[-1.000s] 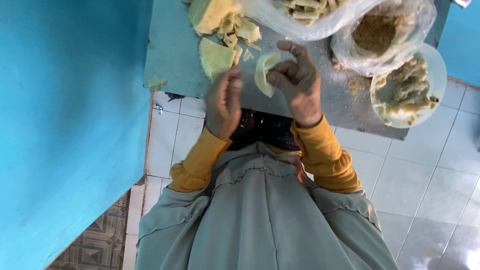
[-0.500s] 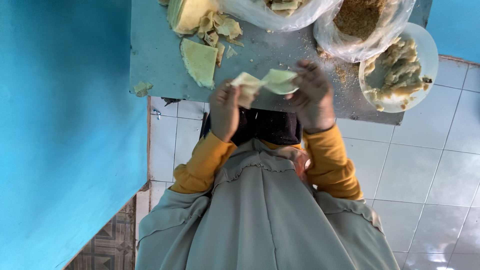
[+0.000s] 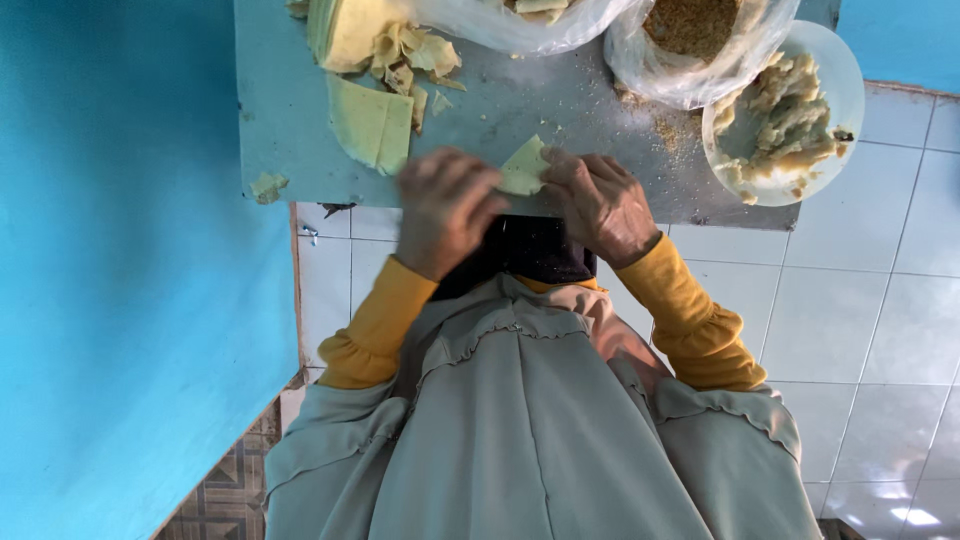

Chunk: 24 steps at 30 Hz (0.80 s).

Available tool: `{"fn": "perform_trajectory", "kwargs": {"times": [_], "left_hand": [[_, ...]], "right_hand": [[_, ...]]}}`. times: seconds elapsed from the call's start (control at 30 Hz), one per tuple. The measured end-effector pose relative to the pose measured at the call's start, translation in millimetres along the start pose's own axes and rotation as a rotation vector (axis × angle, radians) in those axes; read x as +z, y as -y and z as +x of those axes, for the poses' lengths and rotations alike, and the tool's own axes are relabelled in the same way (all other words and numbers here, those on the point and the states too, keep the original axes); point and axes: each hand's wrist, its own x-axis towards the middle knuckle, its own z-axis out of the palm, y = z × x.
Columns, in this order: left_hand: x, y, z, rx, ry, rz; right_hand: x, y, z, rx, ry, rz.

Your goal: The person folds triangular dough pieces by hand, pinching the edges closed to form filled pastry pockets, and places each finished piece onto a plate beside the work area. They repeatedly take new dough pieces from the stack on the metal table and set the folded pieces on the plate.

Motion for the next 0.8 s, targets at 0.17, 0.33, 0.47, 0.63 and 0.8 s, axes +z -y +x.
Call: {"fn": "perform_trajectory", "kwargs": {"times": [0.17, 0.33, 0.47, 0.63, 0.8], "left_hand": [[19.2, -5.7, 5.5, 0.099, 0.072, -0.054], [22.4, 0.7, 2.4, 0.166, 0.113, -0.114], [25.2, 3.3, -2.7, 0.175, 0.153, -0.083], [26.7, 7.1, -3.2, 0.204, 0.139, -0.090], [20.3, 8.8, -9.5, 0.214, 0.172, -0.056]], "right_hand": [[-6.1, -1.1, -13.1, 0.062, -0.014, 0.044], [-55.9, -27.9, -33.8, 0.196, -0.141, -0.155], [-105.0, -90.2, -71.9, 0.477, -0.113, -0.443], [-106.0, -150.3, -101.0, 0.483, 0.122, -0.625], [-87.6, -157.8, -92.5, 0.444, 0.181, -0.701]]}}
